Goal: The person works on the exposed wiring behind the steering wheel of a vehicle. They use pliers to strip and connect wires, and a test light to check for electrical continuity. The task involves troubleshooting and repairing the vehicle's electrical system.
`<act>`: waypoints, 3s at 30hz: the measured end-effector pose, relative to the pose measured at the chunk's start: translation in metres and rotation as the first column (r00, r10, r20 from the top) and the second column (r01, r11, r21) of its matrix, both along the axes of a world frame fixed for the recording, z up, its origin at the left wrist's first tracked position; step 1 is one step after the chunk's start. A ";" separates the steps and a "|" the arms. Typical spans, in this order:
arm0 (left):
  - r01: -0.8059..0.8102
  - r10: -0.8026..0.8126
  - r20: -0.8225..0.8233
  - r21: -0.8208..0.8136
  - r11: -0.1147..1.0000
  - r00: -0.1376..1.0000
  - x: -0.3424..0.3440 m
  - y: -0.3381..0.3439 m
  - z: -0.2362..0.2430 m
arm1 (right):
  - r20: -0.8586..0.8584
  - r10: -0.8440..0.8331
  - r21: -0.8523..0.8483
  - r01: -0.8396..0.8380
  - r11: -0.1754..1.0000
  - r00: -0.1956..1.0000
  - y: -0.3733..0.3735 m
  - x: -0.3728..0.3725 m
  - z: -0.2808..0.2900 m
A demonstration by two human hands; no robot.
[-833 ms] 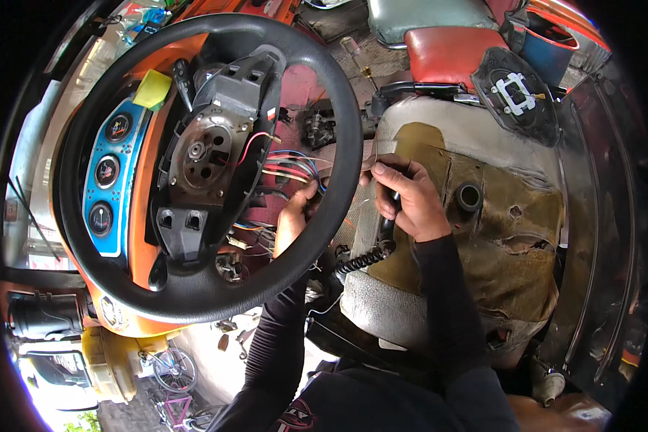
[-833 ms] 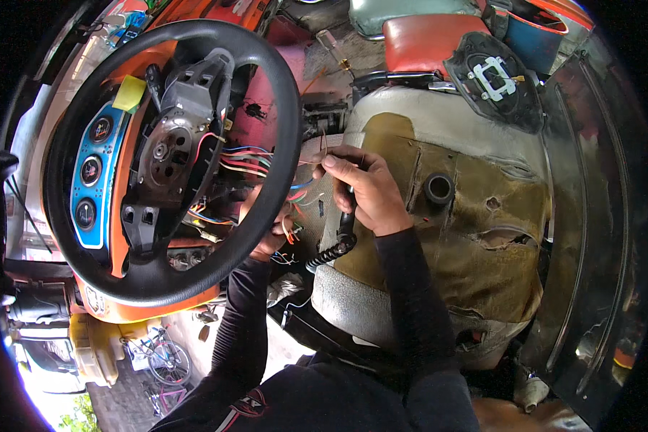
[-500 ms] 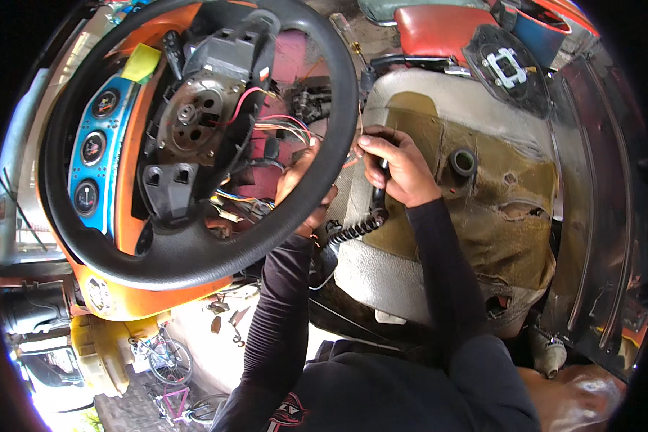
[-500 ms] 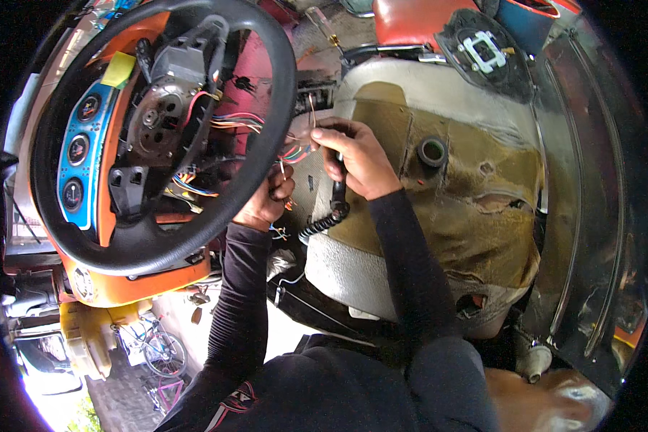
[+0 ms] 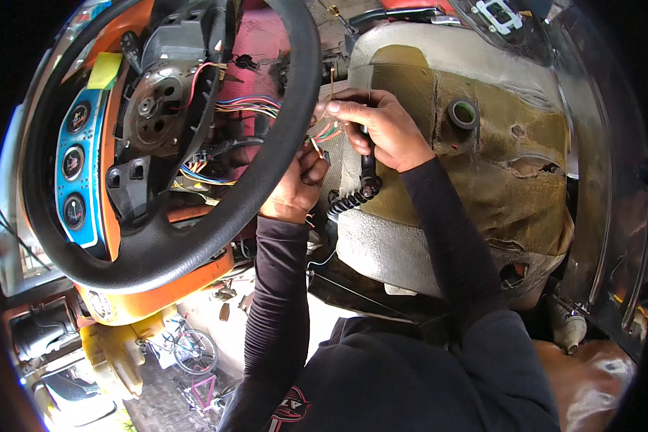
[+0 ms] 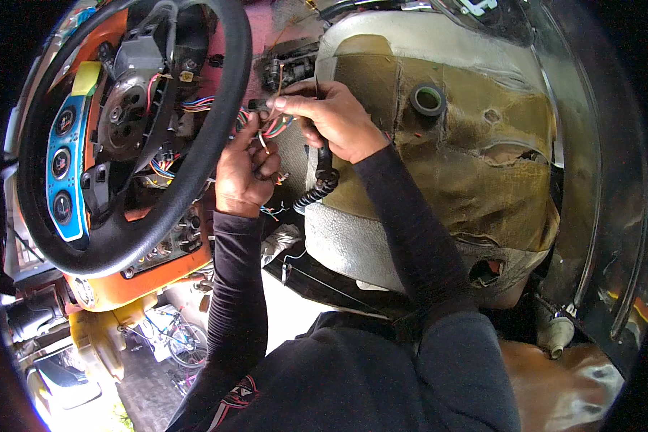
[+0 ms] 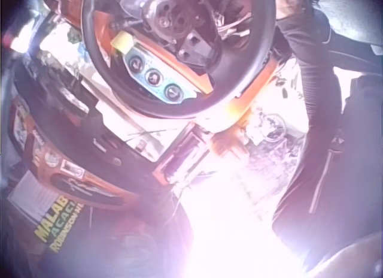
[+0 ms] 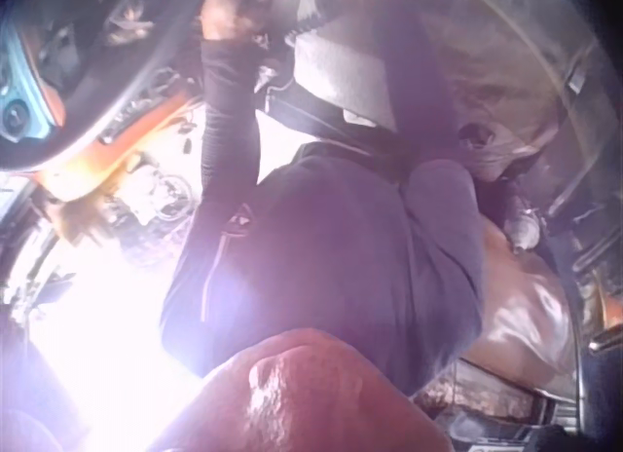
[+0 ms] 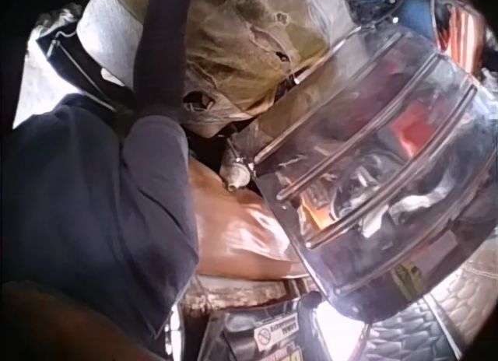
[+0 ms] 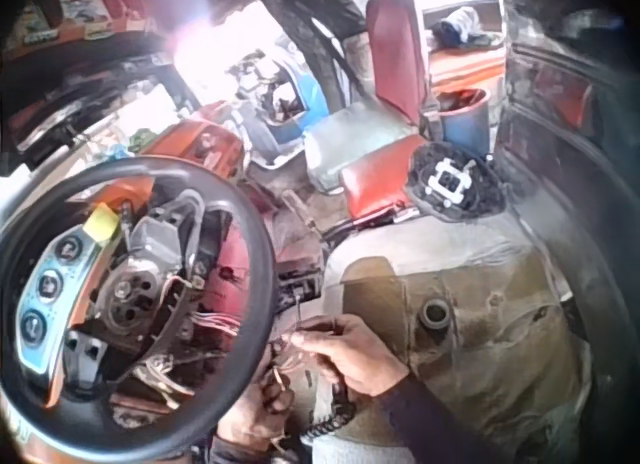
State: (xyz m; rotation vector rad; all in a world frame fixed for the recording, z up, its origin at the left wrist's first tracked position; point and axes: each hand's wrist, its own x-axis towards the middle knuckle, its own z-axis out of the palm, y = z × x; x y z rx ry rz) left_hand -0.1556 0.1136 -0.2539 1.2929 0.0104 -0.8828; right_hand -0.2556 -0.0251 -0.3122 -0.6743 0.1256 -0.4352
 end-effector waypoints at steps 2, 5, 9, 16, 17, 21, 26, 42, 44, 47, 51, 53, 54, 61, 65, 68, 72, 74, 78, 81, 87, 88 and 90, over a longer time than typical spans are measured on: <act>0.030 -0.031 -0.024 -0.043 0.999 0.999 0.004 0.002 0.003 | 0.005 -0.040 0.069 0.039 0.997 0.999 0.001 -0.002 0.003; 0.036 -0.053 -0.156 -0.108 0.993 0.986 0.015 0.005 -0.002 | -0.114 -0.133 0.149 0.149 0.977 0.985 0.004 -0.008 -0.009; 0.039 -0.089 -0.268 -0.188 0.981 0.959 0.021 0.003 0.007 | -0.256 -0.104 0.095 0.132 0.987 0.961 0.022 -0.002 -0.006; 0.050 -0.075 -0.257 -0.102 0.994 0.964 0.027 -0.008 0.013 | -0.059 -0.137 0.289 0.148 0.946 0.989 0.059 0.011 -0.007; 0.063 -0.074 -0.205 -0.063 0.996 0.976 0.026 -0.010 0.014 | -0.020 -0.150 0.346 0.147 0.927 0.989 0.059 0.012 -0.009; 0.078 -0.076 -0.025 0.098 0.992 0.997 0.027 -0.014 0.016 | -0.007 -0.140 0.335 0.135 0.933 0.990 0.063 0.015 -0.005; -0.086 0.026 0.144 0.429 0.899 0.989 -0.003 -0.033 0.016 | 0.055 -0.186 0.342 0.157 0.926 0.981 0.064 0.014 -0.001; -0.034 0.010 0.217 0.107 0.994 0.976 -0.009 -0.005 0.026 | -0.046 -0.198 0.275 0.203 0.940 0.979 0.060 0.024 0.000; -0.109 0.087 0.300 0.055 0.993 0.950 -0.021 0.014 0.035 | -0.070 -0.182 0.245 0.194 0.950 0.981 0.057 0.026 -0.008; -0.092 0.014 0.531 0.121 0.988 0.847 -0.041 0.053 0.047 | -0.078 -0.211 0.276 0.224 0.935 0.974 0.048 0.031 -0.014; -0.100 -0.021 0.709 0.129 0.987 0.705 -0.040 0.112 0.039 | -0.006 -0.204 0.291 0.197 0.936 0.979 0.043 0.032 -0.017; -0.238 -0.175 0.857 0.322 0.916 0.485 -0.025 0.146 0.018 | 0.001 -0.182 0.299 0.173 0.938 0.983 0.046 0.035 -0.019; -0.246 -0.294 0.862 0.417 0.875 0.414 -0.022 0.156 0.014 | 0.001 -0.175 0.288 0.168 0.943 0.984 0.044 0.034 -0.020; -0.048 -0.056 0.692 0.129 0.990 0.720 -0.021 0.194 -0.012 | -0.013 -0.197 0.260 0.193 0.946 0.980 0.041 0.034 -0.024; -0.160 0.087 0.784 0.016 0.987 0.615 -0.004 0.122 -0.027 | 0.025 -0.178 0.257 0.166 0.952 0.984 0.046 0.038 -0.021; 0.003 -0.248 0.827 0.285 0.958 0.504 -0.047 0.101 -0.053 | 0.008 -0.185 0.233 0.178 0.956 0.983 0.043 0.035 -0.026; -0.054 -0.325 0.731 0.443 0.895 0.601 -0.099 0.158 -0.065 | 0.018 -0.179 0.224 0.170 0.960 0.984 0.047 0.035 -0.026; -0.111 -0.208 0.767 0.341 0.933 0.607 -0.101 0.188 -0.053 | 0.002 -0.172 0.213 0.168 0.962 0.985 0.047 0.036 -0.025; -0.074 -0.238 0.683 0.394 0.916 0.690 -0.101 0.231 -0.029 | 0.032 -0.173 0.209 0.163 0.964 0.984 0.045 0.039 -0.031; -0.136 -0.277 0.871 0.358 0.924 0.406 -0.075 0.217 -0.035 | 0.041 -0.177 0.211 0.164 0.964 0.983 0.043 0.038 -0.034; -0.175 -0.190 0.813 0.334 0.926 0.550 -0.035 0.173 -0.021 | 0.042 -0.162 0.209 0.150 0.966 0.986 0.043 0.036 -0.033; -0.145 -0.138 0.824 0.256 0.956 0.549 -0.024 0.163 -0.023 | 0.044 -0.161 0.208 0.148 0.967 0.986 0.046 0.036 -0.030; -0.147 -0.110 0.897 0.190 0.971 0.429 -0.003 0.140 -0.022 | 0.040 -0.178 0.202 0.166 0.965 0.983 0.044 0.035 -0.028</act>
